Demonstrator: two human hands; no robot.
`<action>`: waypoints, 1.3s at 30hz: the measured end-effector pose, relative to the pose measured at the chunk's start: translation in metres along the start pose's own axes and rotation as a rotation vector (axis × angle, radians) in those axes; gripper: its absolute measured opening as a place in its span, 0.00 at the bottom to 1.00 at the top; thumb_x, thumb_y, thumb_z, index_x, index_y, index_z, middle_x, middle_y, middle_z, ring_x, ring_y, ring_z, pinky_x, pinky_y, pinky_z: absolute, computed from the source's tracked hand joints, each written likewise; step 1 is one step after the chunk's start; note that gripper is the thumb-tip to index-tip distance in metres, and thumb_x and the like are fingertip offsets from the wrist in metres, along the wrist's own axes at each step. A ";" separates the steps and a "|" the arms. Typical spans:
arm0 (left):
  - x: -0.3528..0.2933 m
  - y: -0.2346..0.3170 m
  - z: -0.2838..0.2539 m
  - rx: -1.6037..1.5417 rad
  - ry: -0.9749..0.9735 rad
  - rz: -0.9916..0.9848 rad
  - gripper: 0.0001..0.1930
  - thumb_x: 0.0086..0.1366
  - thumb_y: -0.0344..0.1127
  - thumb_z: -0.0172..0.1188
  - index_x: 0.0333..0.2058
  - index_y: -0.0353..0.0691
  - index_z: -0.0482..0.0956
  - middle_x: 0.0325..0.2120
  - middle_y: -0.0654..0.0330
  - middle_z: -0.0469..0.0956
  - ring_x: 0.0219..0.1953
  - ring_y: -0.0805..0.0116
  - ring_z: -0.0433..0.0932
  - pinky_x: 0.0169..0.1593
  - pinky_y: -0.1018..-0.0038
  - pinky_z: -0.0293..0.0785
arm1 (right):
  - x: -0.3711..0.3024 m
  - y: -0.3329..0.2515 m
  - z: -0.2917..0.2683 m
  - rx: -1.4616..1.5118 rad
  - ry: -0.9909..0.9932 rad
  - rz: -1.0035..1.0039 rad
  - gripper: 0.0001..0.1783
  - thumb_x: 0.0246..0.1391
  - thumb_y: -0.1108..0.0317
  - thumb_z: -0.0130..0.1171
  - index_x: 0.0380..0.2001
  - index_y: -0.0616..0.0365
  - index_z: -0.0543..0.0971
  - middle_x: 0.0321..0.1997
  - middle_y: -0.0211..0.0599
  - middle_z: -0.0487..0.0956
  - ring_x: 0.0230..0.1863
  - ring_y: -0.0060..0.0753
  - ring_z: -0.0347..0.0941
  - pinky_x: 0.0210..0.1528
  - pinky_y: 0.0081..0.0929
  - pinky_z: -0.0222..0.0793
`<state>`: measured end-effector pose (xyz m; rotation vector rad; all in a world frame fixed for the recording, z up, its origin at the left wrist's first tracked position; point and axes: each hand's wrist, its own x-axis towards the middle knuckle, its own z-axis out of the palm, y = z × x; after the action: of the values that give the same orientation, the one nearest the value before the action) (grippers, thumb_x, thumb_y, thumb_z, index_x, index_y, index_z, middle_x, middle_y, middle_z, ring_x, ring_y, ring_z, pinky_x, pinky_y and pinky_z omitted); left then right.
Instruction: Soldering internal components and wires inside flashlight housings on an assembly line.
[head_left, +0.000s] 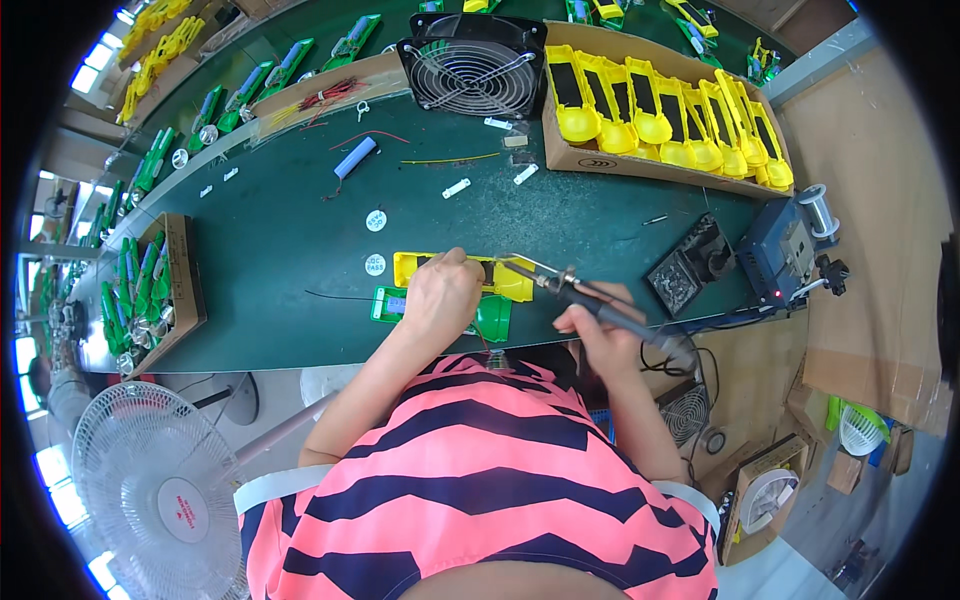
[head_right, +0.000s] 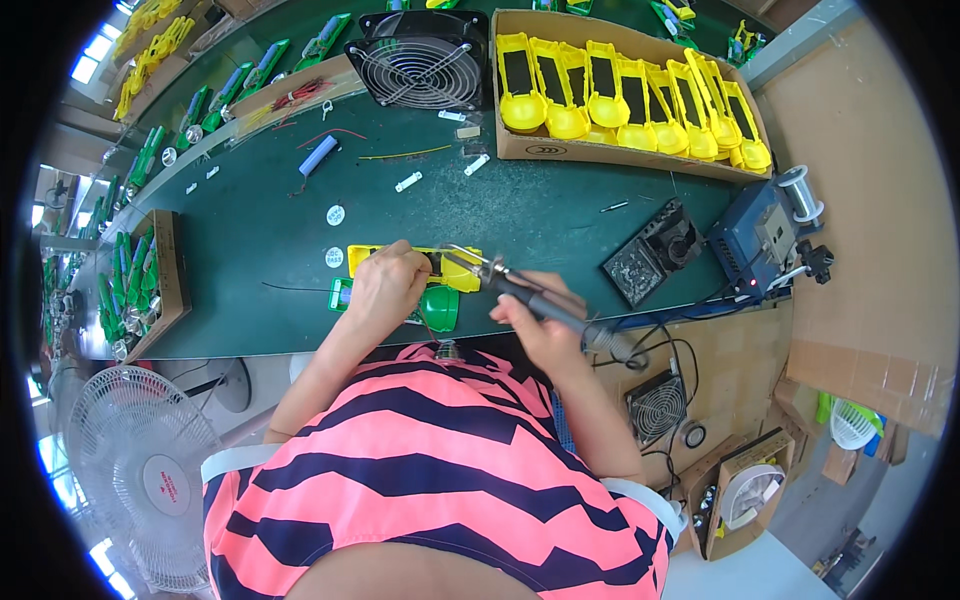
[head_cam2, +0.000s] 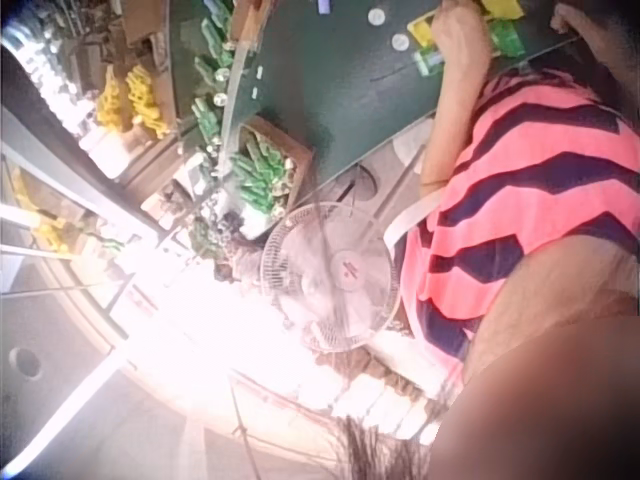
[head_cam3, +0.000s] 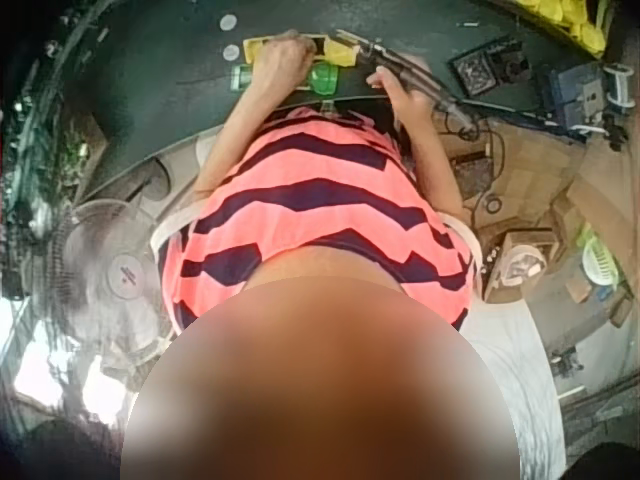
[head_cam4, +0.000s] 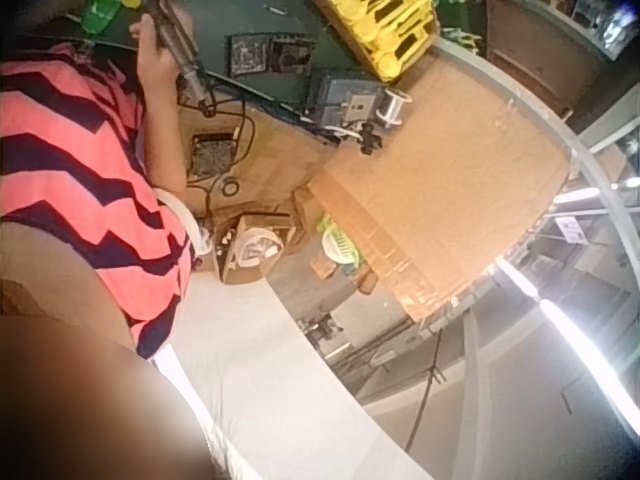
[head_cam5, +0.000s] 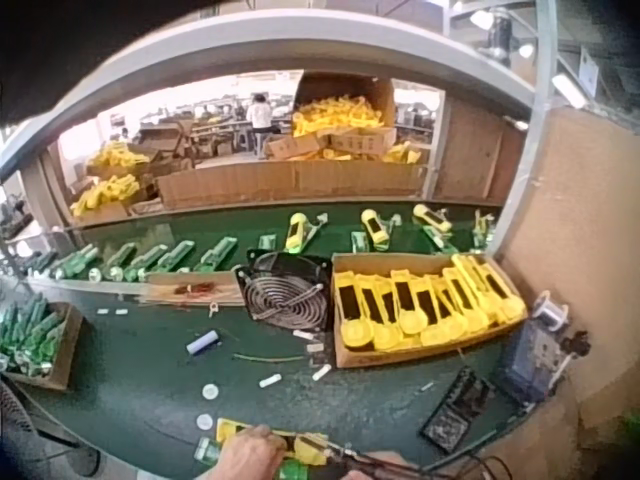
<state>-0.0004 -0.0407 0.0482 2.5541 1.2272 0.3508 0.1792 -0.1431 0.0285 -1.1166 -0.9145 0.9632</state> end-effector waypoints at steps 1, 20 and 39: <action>0.001 0.001 0.000 0.002 -0.004 0.005 0.03 0.49 0.28 0.54 0.21 0.37 0.76 0.21 0.55 0.71 0.28 0.57 0.73 0.33 0.66 0.69 | -0.004 0.003 0.004 -0.146 -0.029 -0.142 0.11 0.47 0.76 0.57 0.36 0.66 0.71 0.29 0.42 0.78 0.27 0.25 0.76 0.29 0.20 0.72; -0.022 -0.005 -0.037 -0.402 0.085 -0.050 0.05 0.44 0.27 0.63 0.24 0.36 0.79 0.24 0.58 0.76 0.28 0.64 0.74 0.32 0.72 0.69 | 0.006 0.026 0.021 -0.476 -0.309 -0.194 0.37 0.35 0.68 0.65 0.50 0.58 0.59 0.44 0.38 0.75 0.55 0.50 0.62 0.64 0.42 0.40; -0.025 0.005 -0.013 -0.380 0.184 -0.088 0.05 0.40 0.22 0.61 0.20 0.34 0.74 0.28 0.57 0.69 0.32 0.61 0.71 0.32 0.71 0.69 | -0.037 0.026 0.019 -0.179 0.123 -0.198 0.08 0.45 0.77 0.55 0.32 0.64 0.73 0.28 0.38 0.78 0.23 0.26 0.75 0.55 0.44 0.56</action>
<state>-0.0163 -0.0621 0.0595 2.1751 1.1957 0.7363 0.1461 -0.1684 0.0034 -1.1970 -1.0043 0.6541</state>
